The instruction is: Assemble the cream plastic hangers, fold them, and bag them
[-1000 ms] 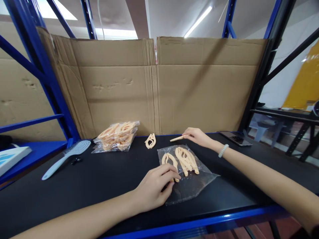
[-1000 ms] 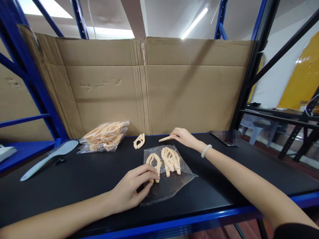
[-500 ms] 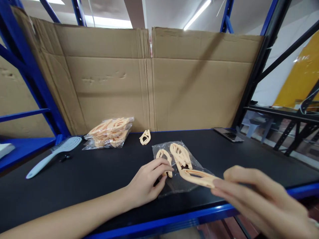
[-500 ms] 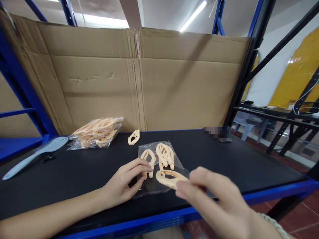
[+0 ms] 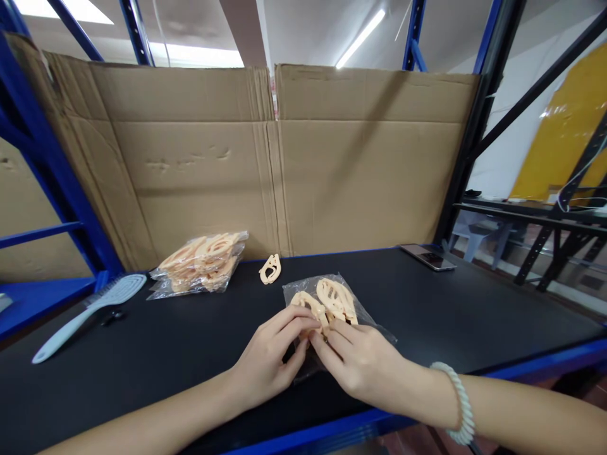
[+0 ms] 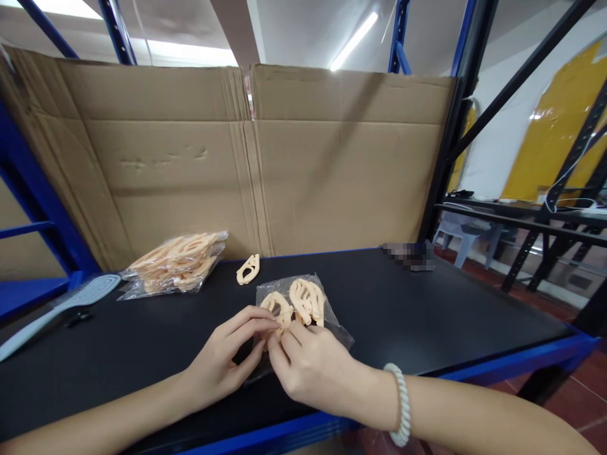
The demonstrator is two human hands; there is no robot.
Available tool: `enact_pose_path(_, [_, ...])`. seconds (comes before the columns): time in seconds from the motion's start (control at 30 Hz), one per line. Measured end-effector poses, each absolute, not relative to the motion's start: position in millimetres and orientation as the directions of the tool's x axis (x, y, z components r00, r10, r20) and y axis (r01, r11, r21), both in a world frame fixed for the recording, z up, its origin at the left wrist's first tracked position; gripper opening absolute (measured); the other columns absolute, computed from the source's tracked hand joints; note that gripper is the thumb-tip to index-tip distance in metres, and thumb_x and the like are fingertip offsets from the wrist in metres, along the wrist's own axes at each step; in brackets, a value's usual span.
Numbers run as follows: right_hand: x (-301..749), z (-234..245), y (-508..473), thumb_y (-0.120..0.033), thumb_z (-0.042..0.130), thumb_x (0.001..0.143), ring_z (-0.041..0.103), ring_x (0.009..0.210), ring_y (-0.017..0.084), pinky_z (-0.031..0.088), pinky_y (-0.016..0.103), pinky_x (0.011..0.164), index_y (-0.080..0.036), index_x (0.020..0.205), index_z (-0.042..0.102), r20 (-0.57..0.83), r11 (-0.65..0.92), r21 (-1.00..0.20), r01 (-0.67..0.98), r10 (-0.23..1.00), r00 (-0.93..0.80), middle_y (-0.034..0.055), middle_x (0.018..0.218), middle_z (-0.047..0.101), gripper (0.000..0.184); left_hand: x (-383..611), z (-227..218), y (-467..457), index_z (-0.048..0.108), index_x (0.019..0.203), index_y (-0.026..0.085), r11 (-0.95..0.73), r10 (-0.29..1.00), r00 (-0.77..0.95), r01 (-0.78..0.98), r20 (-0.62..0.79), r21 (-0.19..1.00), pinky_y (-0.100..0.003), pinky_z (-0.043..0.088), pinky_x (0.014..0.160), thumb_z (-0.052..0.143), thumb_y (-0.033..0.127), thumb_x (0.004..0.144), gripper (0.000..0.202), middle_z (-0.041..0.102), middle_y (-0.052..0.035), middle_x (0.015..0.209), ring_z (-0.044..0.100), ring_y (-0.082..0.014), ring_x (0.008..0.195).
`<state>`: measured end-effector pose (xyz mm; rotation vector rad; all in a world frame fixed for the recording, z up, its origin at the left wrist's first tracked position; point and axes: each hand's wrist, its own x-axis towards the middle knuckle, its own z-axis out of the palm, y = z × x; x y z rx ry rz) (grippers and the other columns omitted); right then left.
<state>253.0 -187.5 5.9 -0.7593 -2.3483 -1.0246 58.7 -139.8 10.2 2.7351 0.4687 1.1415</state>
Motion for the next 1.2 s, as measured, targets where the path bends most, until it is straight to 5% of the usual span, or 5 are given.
enact_pose_path(0.2, [249.5, 2.1, -183.7, -0.011, 0.048, 0.088, 0.059, 0.087, 0.024, 0.050, 0.035, 0.072, -0.002, 0.116, 0.057, 0.494, 0.627, 0.409, 0.664, 0.459, -0.738, 0.0154, 0.096, 0.066, 0.030, 57.9, 9.1, -136.9, 0.059, 0.110, 0.018, -0.930, 0.368, 0.645, 0.252, 0.669, 0.268, -0.030, 0.053, 0.084, 0.046, 0.004, 0.087, 0.030, 0.061, -0.0084, 0.103, 0.061, -0.0170, 0.096])
enact_pose_path(0.43, [264.3, 50.8, -152.6, -0.011, 0.046, 0.082, 0.052, 0.070, 0.018, 0.042, 0.029, 0.061, -0.016, 0.075, 0.062, 0.666, 0.752, 0.141, 0.644, 0.409, -0.624, 0.0053, 0.070, 0.062, 0.018, 58.8, 10.4, -138.7, 0.059, 0.103, 0.019, -0.921, 0.390, 0.667, 0.264, 0.635, 0.288, -0.028, 0.053, 0.079, 0.044, 0.005, 0.086, 0.027, 0.062, -0.0076, 0.099, 0.061, -0.0170, 0.089])
enact_pose_path(0.57, [255.6, 69.6, -85.7, -0.004, 0.045, 0.082, 0.058, 0.083, 0.016, 0.046, 0.028, 0.073, -0.015, 0.096, 0.066, 0.575, 0.741, -0.007, 0.671, 0.552, -0.604, 0.0069, 0.089, 0.067, 0.027, 58.7, 10.2, -138.6, 0.059, 0.104, 0.020, -0.925, 0.379, 0.671, 0.258, 0.637, 0.280, -0.028, 0.052, 0.079, 0.045, 0.004, 0.085, 0.029, 0.062, -0.0072, 0.099, 0.061, -0.0168, 0.089])
enact_pose_path(0.9, [192.5, 40.5, 56.0, 0.012, 0.046, 0.073, 0.032, 0.138, 0.026, 0.040, 0.037, 0.102, -0.012, 0.142, 0.037, 0.172, 0.813, 0.170, 0.557, 0.532, -0.829, 0.0148, 0.148, 0.039, 0.074, 56.0, 7.2, -137.7, 0.059, 0.104, 0.019, -0.905, 0.420, 0.669, 0.260, 0.614, 0.336, -0.028, 0.050, 0.078, 0.047, 0.003, 0.082, 0.030, 0.061, -0.0074, 0.099, 0.059, -0.0169, 0.087])
enact_pose_path(1.2, [212.7, 44.0, 56.7, -0.011, 0.054, 0.086, 0.064, 0.094, 0.021, 0.047, 0.030, 0.080, -0.011, 0.108, 0.066, 0.182, 0.825, 0.133, 0.549, 0.524, -0.832, 0.0134, 0.101, 0.069, 0.025, 53.4, 5.4, -136.8, 0.059, 0.103, 0.019, -0.896, 0.432, 0.669, 0.246, 0.605, 0.369, -0.028, 0.050, 0.078, 0.046, 0.002, 0.081, 0.031, 0.061, -0.0072, 0.099, 0.059, -0.0168, 0.088])
